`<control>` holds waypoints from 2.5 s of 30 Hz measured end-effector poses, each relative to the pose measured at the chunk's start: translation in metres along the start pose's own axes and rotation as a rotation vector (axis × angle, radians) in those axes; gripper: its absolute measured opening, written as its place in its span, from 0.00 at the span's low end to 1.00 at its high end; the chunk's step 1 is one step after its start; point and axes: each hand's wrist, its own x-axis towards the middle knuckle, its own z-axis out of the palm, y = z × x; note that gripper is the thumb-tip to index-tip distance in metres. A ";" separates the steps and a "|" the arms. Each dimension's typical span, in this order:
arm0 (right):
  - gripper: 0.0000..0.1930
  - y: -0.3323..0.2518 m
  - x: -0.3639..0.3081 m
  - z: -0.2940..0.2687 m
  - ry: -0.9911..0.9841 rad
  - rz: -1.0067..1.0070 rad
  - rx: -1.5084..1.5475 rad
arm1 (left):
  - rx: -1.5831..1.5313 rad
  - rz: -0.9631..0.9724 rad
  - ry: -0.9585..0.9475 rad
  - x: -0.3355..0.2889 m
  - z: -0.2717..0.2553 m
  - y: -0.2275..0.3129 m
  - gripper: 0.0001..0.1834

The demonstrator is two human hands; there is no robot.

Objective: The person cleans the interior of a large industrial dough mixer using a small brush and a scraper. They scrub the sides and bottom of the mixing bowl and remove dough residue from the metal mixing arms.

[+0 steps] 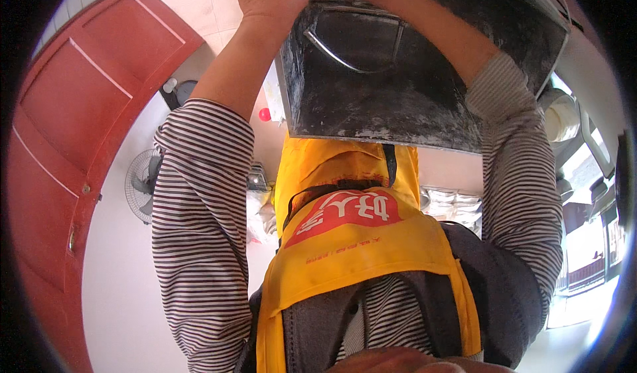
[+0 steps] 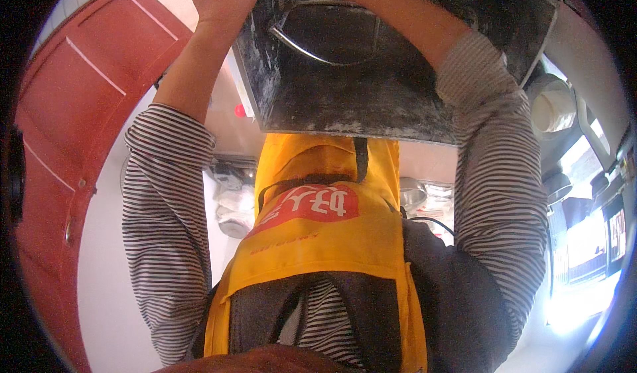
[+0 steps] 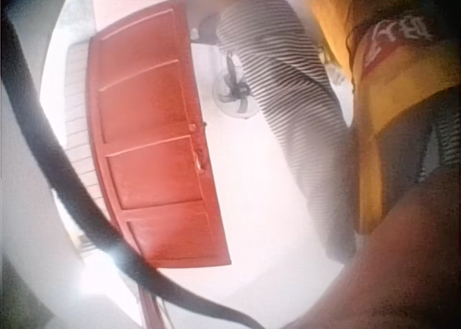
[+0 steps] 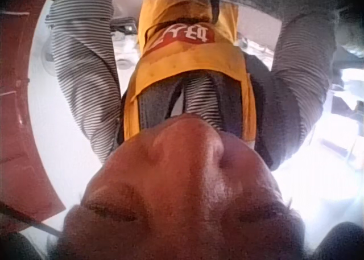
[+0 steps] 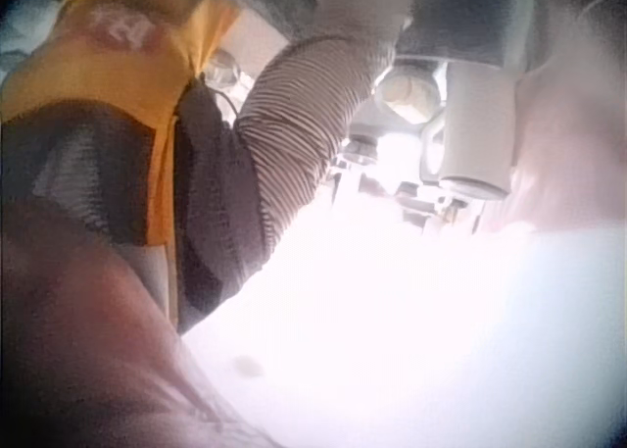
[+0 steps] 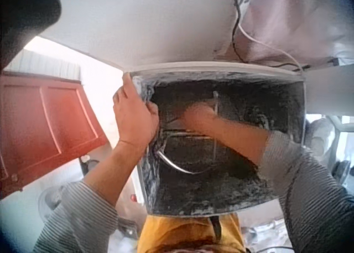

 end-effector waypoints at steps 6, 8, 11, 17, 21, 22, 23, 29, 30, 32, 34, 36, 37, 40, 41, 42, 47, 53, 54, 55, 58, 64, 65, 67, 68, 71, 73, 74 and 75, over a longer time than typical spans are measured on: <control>0.15 -0.017 -0.041 0.133 0.419 -0.018 0.565 | 0.021 0.042 -0.027 0.004 0.001 0.003 0.44; 0.15 -0.033 -0.033 0.136 0.393 -0.001 0.618 | 0.040 0.055 -0.005 0.000 0.001 0.000 0.44; 0.15 -0.050 0.017 0.172 0.520 0.001 0.638 | 0.020 0.038 -0.030 0.000 0.001 0.001 0.44; 0.12 -0.066 0.055 0.201 0.765 -0.061 0.772 | 0.035 0.047 0.000 0.002 0.010 0.003 0.42; 0.11 -0.073 0.041 0.178 0.578 0.022 0.667 | 0.061 0.018 0.008 0.003 0.007 -0.002 0.42; 0.11 -0.074 0.048 0.178 0.575 0.027 0.721 | 0.027 0.014 -0.012 0.004 0.006 0.003 0.42; 0.10 -0.074 0.050 0.180 0.571 0.031 0.775 | -0.007 0.010 -0.032 0.005 0.004 0.009 0.42; 0.08 -0.080 0.034 0.168 0.606 0.091 0.633 | 0.120 0.097 0.029 -0.003 0.014 -0.016 0.46; 0.08 -0.083 0.031 0.164 0.634 0.112 0.648 | 0.120 0.100 0.024 0.000 0.016 -0.018 0.46; 0.08 -0.097 0.024 0.156 0.683 0.144 0.681 | 0.167 0.099 0.035 0.001 0.014 -0.017 0.45; 0.08 -0.103 0.039 0.152 0.677 0.172 0.733 | 0.163 0.081 0.002 0.000 0.015 -0.006 0.45; 0.08 -0.106 0.036 0.145 0.590 0.182 0.780 | 0.141 0.033 -0.051 0.000 0.011 0.000 0.45; 0.09 -0.101 0.012 0.130 0.507 0.182 0.789 | 0.143 0.025 -0.049 -0.003 0.011 -0.004 0.45; 0.09 -0.088 0.009 0.148 0.519 0.175 0.730 | 0.155 0.063 -0.013 0.000 0.010 -0.008 0.45; 0.09 -0.086 0.017 0.163 0.556 0.165 0.694 | 0.172 0.095 0.015 -0.001 0.012 -0.009 0.45; 0.09 -0.086 0.025 0.166 0.539 0.162 0.707 | 0.189 0.128 0.043 -0.003 0.015 -0.010 0.45; 0.09 -0.077 0.059 0.185 0.561 0.147 0.697 | 0.173 0.096 0.015 0.002 0.023 -0.012 0.47; 0.10 -0.100 0.057 0.169 0.637 0.219 0.695 | 0.141 0.077 -0.019 0.002 0.023 -0.006 0.47; 0.10 -0.104 0.053 0.158 0.607 0.193 0.680 | 0.140 0.023 -0.055 0.002 0.018 -0.008 0.47; 0.10 -0.106 0.038 0.143 0.577 0.165 0.660 | 0.165 0.007 -0.055 0.002 0.013 -0.013 0.47; 0.09 -0.100 0.030 0.159 0.581 0.194 0.597 | 0.188 0.014 -0.052 0.001 0.014 -0.002 0.46; 0.09 -0.115 0.031 0.139 0.581 0.178 0.704 | 0.160 -0.032 -0.070 0.001 0.005 0.010 0.45; 0.09 -0.118 0.033 0.137 0.565 0.171 0.730 | 0.043 -0.053 -0.118 0.003 0.002 0.014 0.45; 0.10 -0.114 0.014 0.126 0.474 0.121 0.818 | 0.084 0.021 -0.036 0.004 0.009 -0.006 0.44; 0.10 -0.104 0.011 0.119 0.441 0.111 0.853 | 0.085 0.047 0.003 0.002 0.012 -0.009 0.44; 0.10 -0.116 0.035 0.123 0.460 0.160 0.881 | 0.078 0.049 0.003 0.004 0.010 0.000 0.43; 0.10 -0.116 0.035 0.127 0.403 0.107 0.775 | 0.064 0.032 -0.013 0.005 0.011 0.001 0.43; 0.10 -0.117 0.041 0.132 0.435 0.080 0.768 | 0.054 0.042 -0.010 0.005 0.011 0.000 0.43; 0.10 -0.113 0.045 0.141 0.470 0.065 0.761 | 0.036 0.060 -0.007 0.004 0.014 0.001 0.43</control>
